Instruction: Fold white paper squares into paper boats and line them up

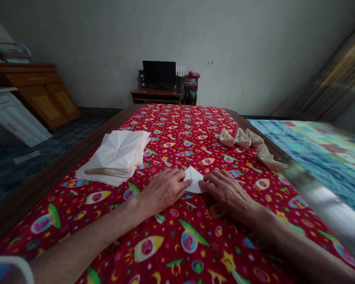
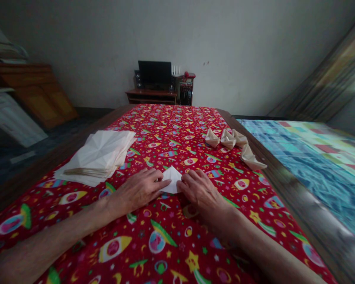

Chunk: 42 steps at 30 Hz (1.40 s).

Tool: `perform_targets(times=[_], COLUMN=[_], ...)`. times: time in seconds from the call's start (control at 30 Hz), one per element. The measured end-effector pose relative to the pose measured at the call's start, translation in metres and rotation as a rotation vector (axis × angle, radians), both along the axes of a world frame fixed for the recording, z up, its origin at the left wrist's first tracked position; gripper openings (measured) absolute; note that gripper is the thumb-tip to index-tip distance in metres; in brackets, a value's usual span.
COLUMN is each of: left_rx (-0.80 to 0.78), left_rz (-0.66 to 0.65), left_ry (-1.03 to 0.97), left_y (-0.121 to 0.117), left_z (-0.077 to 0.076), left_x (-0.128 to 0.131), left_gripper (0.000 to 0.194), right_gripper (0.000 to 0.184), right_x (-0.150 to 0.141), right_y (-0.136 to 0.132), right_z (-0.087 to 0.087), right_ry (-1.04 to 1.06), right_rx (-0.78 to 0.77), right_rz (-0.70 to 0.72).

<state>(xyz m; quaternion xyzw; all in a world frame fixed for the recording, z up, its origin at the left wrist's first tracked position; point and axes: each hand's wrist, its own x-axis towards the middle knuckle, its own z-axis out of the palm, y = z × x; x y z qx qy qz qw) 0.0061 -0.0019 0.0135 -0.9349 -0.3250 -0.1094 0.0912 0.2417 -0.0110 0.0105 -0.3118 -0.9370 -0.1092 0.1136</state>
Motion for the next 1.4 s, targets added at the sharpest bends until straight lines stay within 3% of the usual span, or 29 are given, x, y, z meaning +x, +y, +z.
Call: perform_targets(times=[0.2, 0.3, 0.5, 0.73, 1.03, 1.17, 1.4], left_rx=[-0.199, -0.253, -0.153, -0.344, -0.255, -0.191, -0.219], left_rz=[-0.024, -0.026, -0.027, 0.123, 0.283, 0.322, 0.345], left_ry=[-0.321, -0.458, -0.449, -0.607, -0.489, -0.392, -0.375], left_y=[0.006, 0.007, 0.0, 0.009, 0.01, 0.012, 0.016], left_z=[-0.014, -0.018, -0.02, -0.018, -0.016, -0.016, -0.011], left_x=[-0.006, -0.012, -0.024, -0.024, -0.015, -0.014, -0.012], left_gripper=[0.018, 0.014, 0.015, 0.017, 0.022, 0.023, 0.025], right_gripper=[0.011, 0.018, 0.021, 0.026, 0.032, 0.03, 0.025], right_x=[0.006, 0.008, 0.016, 0.014, 0.007, 0.006, 0.012], right_y=[0.006, 0.009, 0.009, 0.007, 0.004, 0.005, 0.008], right_z=[-0.008, -0.012, -0.015, -0.008, -0.004, -0.005, -0.011], right_ry=[0.222, 0.373, 0.404, 0.489, 0.459, 0.434, 0.382], right_rx=[-0.112, -0.2, -0.215, -0.358, -0.26, -0.23, -0.243], right_rz=[0.023, 0.018, -0.018, -0.126, -0.34, -0.385, -0.433])
